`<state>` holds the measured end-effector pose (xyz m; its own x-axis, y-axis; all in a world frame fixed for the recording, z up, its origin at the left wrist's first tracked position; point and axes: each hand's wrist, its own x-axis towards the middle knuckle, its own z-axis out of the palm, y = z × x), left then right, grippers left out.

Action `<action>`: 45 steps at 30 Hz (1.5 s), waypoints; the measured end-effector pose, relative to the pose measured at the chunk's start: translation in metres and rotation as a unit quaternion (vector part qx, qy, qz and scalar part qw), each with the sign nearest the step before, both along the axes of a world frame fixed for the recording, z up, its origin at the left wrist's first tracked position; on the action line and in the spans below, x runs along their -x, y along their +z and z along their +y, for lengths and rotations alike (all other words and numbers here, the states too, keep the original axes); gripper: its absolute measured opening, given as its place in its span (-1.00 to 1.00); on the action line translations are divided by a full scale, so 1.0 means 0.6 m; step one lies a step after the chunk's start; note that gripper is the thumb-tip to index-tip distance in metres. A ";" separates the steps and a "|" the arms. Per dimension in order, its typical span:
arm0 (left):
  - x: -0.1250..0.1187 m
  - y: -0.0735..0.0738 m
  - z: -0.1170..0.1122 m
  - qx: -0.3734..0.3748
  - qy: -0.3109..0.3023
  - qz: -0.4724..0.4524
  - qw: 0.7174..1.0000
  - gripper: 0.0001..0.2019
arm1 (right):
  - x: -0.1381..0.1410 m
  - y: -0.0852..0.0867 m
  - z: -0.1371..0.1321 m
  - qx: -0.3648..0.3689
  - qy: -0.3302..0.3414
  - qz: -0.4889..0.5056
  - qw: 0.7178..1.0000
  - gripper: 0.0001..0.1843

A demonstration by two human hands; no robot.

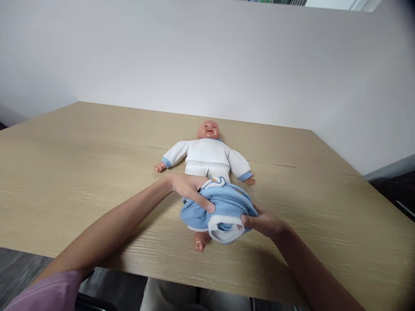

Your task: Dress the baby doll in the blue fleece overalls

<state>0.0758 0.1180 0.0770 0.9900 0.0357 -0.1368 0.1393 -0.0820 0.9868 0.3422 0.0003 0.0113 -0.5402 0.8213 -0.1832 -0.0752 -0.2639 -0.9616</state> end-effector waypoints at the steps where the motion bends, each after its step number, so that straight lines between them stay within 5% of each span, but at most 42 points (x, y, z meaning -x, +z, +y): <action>1: 0.001 -0.001 0.000 0.000 0.006 0.001 1.000 -0.51 | -0.001 -0.007 0.000 0.014 -0.020 0.008 1.000 -0.15; 5: 0.004 -0.011 0.004 -0.006 0.031 -0.005 0.999 -0.39 | 0.000 -0.012 0.004 0.029 -0.049 0.052 0.997 -0.41; 10: 0.003 -0.015 0.001 0.024 0.048 -0.057 0.997 -0.18 | 0.020 0.025 0.000 -0.044 -0.015 -0.003 0.999 -0.23; 13: -0.005 -0.006 -0.012 0.029 0.062 -0.067 0.995 -0.22 | 0.045 0.044 -0.009 -0.044 -0.103 -0.064 0.992 -0.38; 19: -0.022 0.005 -0.033 -0.104 0.164 -0.021 0.981 -0.71 | 0.085 0.044 -0.053 -0.071 -0.322 -0.172 0.928 -0.42; 25: -0.027 0.003 -0.055 -0.203 0.128 0.057 0.969 -0.80 | 0.122 0.014 -0.147 -0.010 -0.360 -0.240 0.902 -0.37; 29: -0.027 0.019 -0.081 -0.324 0.142 0.126 0.927 -0.62 | 0.139 -0.012 -0.185 -0.028 -0.366 -0.247 0.897 -0.39; 31: -0.026 0.025 -0.092 -0.381 0.144 0.178 0.896 -0.49 | 0.139 -0.033 -0.198 -0.074 -0.387 -0.297 0.870 -0.45; 34: -0.028 0.027 -0.104 -0.418 0.127 0.211 0.874 -0.42 | 0.133 -0.066 -0.214 -0.180 -0.449 -0.414 0.771 -0.58; 36: -0.031 0.023 -0.109 -0.433 0.122 0.220 0.866 -0.39 | 0.130 -0.081 -0.219 -0.240 -0.457 -0.450 0.729 -0.64; 39: -0.036 0.018 -0.113 -0.449 0.105 0.237 0.855 -0.32 | 0.135 -0.084 -0.219 -0.259 -0.447 -0.427 0.742 -0.68; 45: -0.034 0.010 -0.108 -0.433 0.106 0.219 0.868 -0.30 | 0.148 -0.076 -0.213 -0.089 -0.446 -0.298 0.839 -0.47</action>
<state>0.0965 0.0531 0.0830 0.8086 0.4873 -0.3296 0.5878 -0.6936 0.4164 0.2531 -0.1274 -0.0343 0.4475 0.8936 -0.0344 0.3427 -0.2069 -0.9164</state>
